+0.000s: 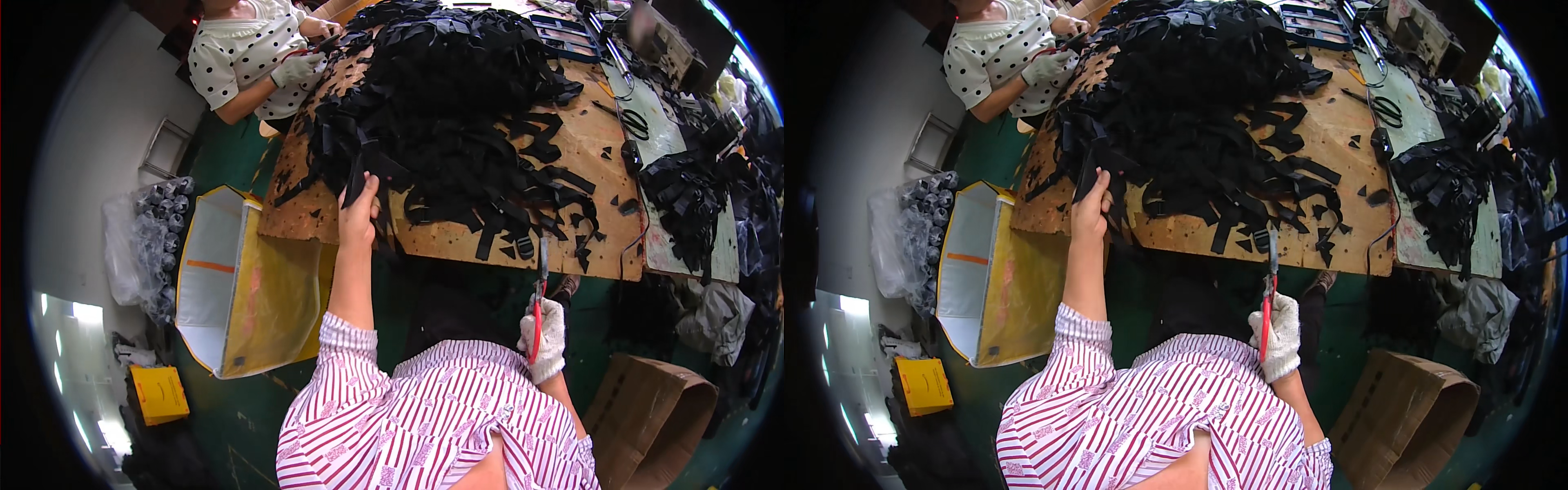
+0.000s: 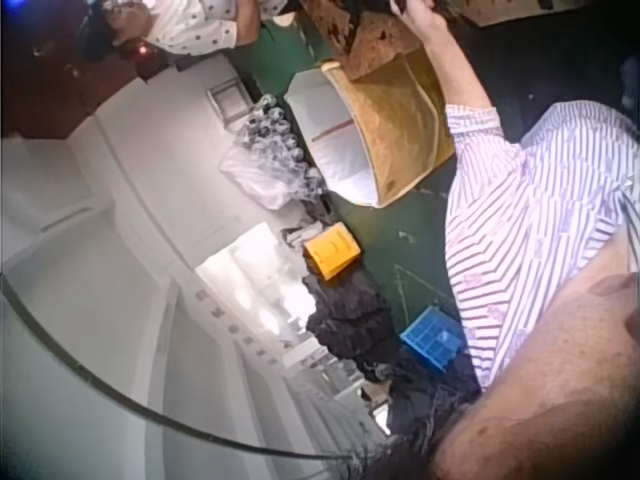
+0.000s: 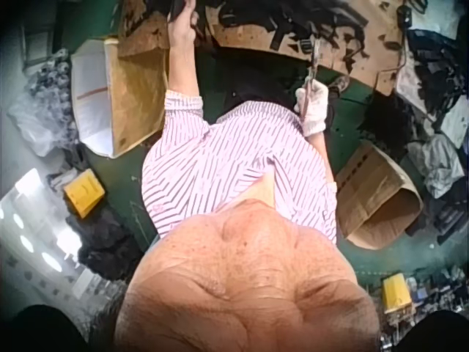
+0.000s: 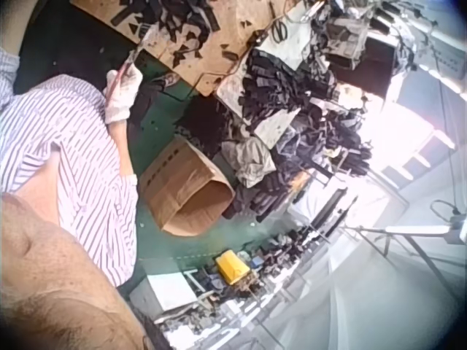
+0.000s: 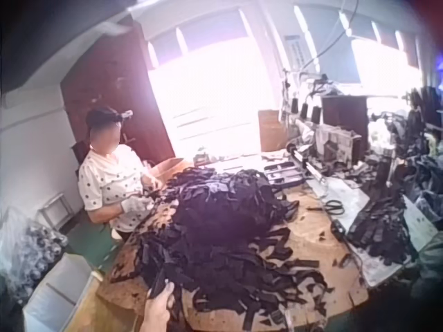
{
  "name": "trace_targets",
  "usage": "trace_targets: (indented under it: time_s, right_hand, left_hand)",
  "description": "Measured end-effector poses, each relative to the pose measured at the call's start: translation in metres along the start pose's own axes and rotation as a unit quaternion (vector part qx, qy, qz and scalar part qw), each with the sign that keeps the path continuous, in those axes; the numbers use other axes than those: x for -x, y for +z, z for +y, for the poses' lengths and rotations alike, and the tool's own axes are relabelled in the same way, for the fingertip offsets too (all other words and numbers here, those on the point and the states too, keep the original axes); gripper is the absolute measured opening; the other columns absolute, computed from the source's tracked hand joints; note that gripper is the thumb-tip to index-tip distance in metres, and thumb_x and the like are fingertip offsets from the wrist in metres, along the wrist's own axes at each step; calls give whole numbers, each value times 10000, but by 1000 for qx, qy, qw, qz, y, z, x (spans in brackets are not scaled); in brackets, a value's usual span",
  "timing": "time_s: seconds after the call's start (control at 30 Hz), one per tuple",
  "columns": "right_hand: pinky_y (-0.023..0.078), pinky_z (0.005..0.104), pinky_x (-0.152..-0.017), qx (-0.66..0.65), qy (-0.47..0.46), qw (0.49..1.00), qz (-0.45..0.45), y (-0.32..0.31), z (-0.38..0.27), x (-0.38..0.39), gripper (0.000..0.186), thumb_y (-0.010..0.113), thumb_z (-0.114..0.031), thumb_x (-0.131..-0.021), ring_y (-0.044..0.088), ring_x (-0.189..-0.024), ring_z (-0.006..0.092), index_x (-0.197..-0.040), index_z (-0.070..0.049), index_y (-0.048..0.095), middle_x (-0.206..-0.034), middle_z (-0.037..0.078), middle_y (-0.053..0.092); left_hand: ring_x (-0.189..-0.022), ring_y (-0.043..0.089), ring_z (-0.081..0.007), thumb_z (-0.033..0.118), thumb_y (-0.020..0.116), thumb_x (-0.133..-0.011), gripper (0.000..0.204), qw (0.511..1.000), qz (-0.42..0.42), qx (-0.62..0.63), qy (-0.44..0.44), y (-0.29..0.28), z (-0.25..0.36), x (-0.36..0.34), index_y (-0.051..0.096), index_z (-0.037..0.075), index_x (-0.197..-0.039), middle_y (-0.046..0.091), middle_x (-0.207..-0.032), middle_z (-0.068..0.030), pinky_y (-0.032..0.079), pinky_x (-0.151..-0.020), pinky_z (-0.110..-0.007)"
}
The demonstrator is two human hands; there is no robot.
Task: The person uses red-handled scissors to cut black fabric strips into smaller pieces. They repeatedly pick up strips from a pile on a wooden table, cut them, and place the resulting pieces back onto the table.
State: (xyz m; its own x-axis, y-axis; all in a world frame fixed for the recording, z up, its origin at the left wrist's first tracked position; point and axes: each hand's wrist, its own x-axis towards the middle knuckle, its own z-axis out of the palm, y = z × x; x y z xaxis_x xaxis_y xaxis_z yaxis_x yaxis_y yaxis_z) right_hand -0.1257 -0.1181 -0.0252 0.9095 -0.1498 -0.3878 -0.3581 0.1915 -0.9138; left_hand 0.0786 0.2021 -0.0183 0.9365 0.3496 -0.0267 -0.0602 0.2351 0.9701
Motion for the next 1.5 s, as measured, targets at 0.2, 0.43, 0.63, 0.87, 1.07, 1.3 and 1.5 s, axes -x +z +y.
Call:
trace_targets:
  time_s: [0.2, 0.43, 0.63, 0.87, 1.07, 1.3, 1.5]
  right_hand:
    - [463, 281, -734, 39, -65, 993, -92, 4, 6, -9, 565, 761, -75, -704, 512, -792, 121, -1145, -10, 414, -951, 59, 525]
    - [484, 357, -708, 278, -180, 942, -61, 4, -4, -14, 629, 800, -244, -643, 601, -741, 269, -1122, -27, 455, -870, 126, 596]
    - [491, 385, -712, 319, -171, 929, -80, 4, -16, -11, 641, 764, -277, -667, 628, -781, 345, -1159, -18, 445, -899, 180, 623]
    - [493, 406, -721, 334, -182, 923, -56, 1, -16, -14, 659, 761, -281, -665, 633, -791, 352, -1181, -23, 443, -906, 181, 633]
    - [485, 377, -711, 260, -182, 947, -51, 2, 0, -13, 644, 766, -257, -675, 620, -766, 295, -1167, 1, 440, -900, 161, 616]
    - [476, 351, -729, 157, -118, 979, -60, 5, 17, -9, 612, 770, -228, -690, 595, -771, 249, -1139, 20, 435, -909, 145, 589]
    - [474, 331, -732, 231, -161, 958, -54, 4, 8, -12, 576, 758, -195, -712, 580, -765, 210, -1134, 20, 431, -886, 110, 575]
  left_hand:
    - [-483, 500, -132, 142, 675, -833, 230, 982, -124, 12, -144, 50, 24, 90, 565, 33, -1003, 560, -760, -32, 410, -452, -245]
    - [-636, 601, -159, 268, 605, -887, 292, 972, -188, -22, -139, 76, 8, 119, 558, 4, -1002, 617, -821, -97, 478, -588, -256]
    - [-677, 605, -157, 262, 603, -889, 268, 962, -241, -31, -128, 88, -6, 125, 573, -1, -927, 611, -808, -98, 495, -603, -264]
    - [-647, 600, -150, 209, 583, -898, 197, 944, -284, -57, -157, 97, -9, 138, 566, 13, -912, 623, -774, -87, 485, -577, -246]
    - [-601, 582, -111, 202, 606, -883, 182, 940, -289, -37, -176, 100, -17, 143, 551, 29, -898, 603, -746, -64, 458, -538, -216]
    - [-577, 564, -76, 188, 615, -880, 153, 944, -281, -30, -170, 100, -26, 143, 541, 54, -875, 568, -703, -15, 429, -503, -187]
    - [-577, 544, -70, 196, 615, -881, 164, 944, -282, -86, -146, 99, -31, 155, 536, 54, -901, 577, -695, -26, 421, -509, -190]
